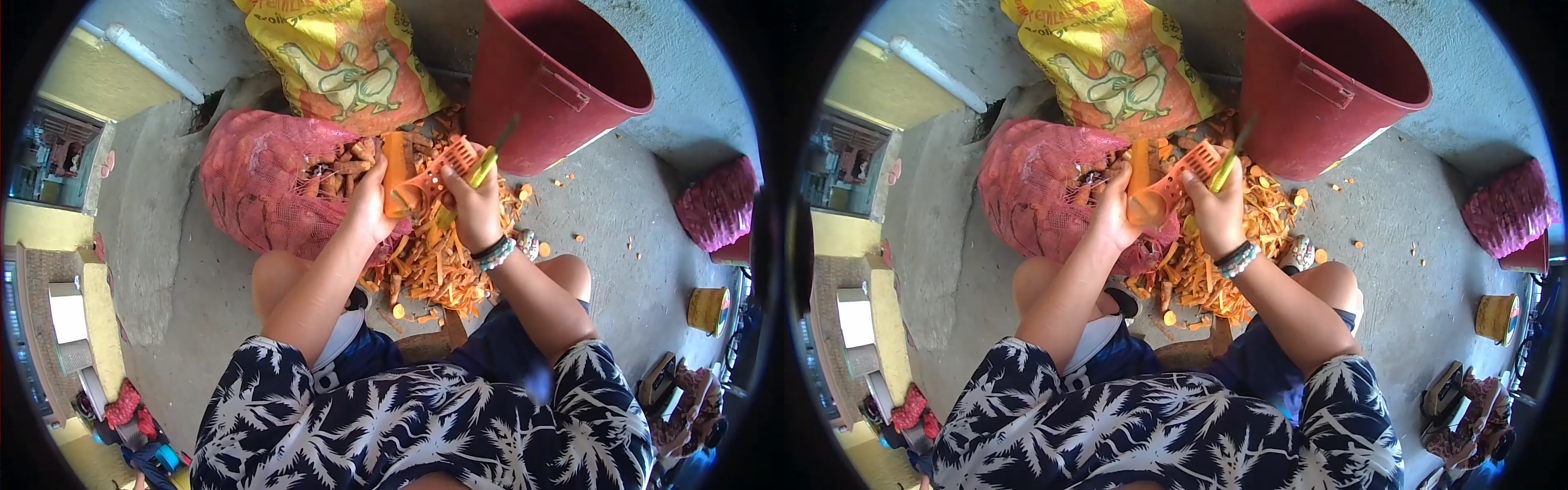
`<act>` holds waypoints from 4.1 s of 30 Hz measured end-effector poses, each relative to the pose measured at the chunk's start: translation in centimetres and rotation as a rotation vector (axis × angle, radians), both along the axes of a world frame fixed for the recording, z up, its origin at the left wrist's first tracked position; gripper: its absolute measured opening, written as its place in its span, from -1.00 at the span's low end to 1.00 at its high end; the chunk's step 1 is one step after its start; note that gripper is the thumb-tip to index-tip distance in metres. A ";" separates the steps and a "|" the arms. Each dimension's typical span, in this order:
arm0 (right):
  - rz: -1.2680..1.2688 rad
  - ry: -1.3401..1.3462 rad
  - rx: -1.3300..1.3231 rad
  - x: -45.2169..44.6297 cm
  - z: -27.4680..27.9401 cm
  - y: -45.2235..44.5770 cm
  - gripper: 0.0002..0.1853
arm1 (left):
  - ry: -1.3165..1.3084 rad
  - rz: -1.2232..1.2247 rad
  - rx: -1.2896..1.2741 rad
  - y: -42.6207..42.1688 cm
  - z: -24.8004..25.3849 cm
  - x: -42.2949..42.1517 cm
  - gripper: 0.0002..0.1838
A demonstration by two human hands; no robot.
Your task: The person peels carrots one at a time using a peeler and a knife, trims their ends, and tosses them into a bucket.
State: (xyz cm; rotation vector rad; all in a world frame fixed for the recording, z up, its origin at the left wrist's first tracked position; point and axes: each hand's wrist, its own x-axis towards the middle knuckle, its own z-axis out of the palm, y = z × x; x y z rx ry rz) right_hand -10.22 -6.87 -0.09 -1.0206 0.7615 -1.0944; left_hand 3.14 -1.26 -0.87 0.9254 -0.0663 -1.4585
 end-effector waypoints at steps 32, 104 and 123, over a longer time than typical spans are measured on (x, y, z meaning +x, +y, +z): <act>0.106 0.095 -0.094 -1.2 2.1 -2.1 -0.60 | 0.176 -0.096 -0.164 0.1 -1.0 0.0 -0.49; -0.052 -0.129 -0.083 -2.6 0.4 -5.0 -0.62 | -1.824 -0.168 -0.055 2.1 0.6 -1.6 -0.52; -0.062 -0.255 0.121 -4.9 2.3 -5.6 -0.67 | -2.183 0.198 -0.676 2.2 2.8 0.5 -0.54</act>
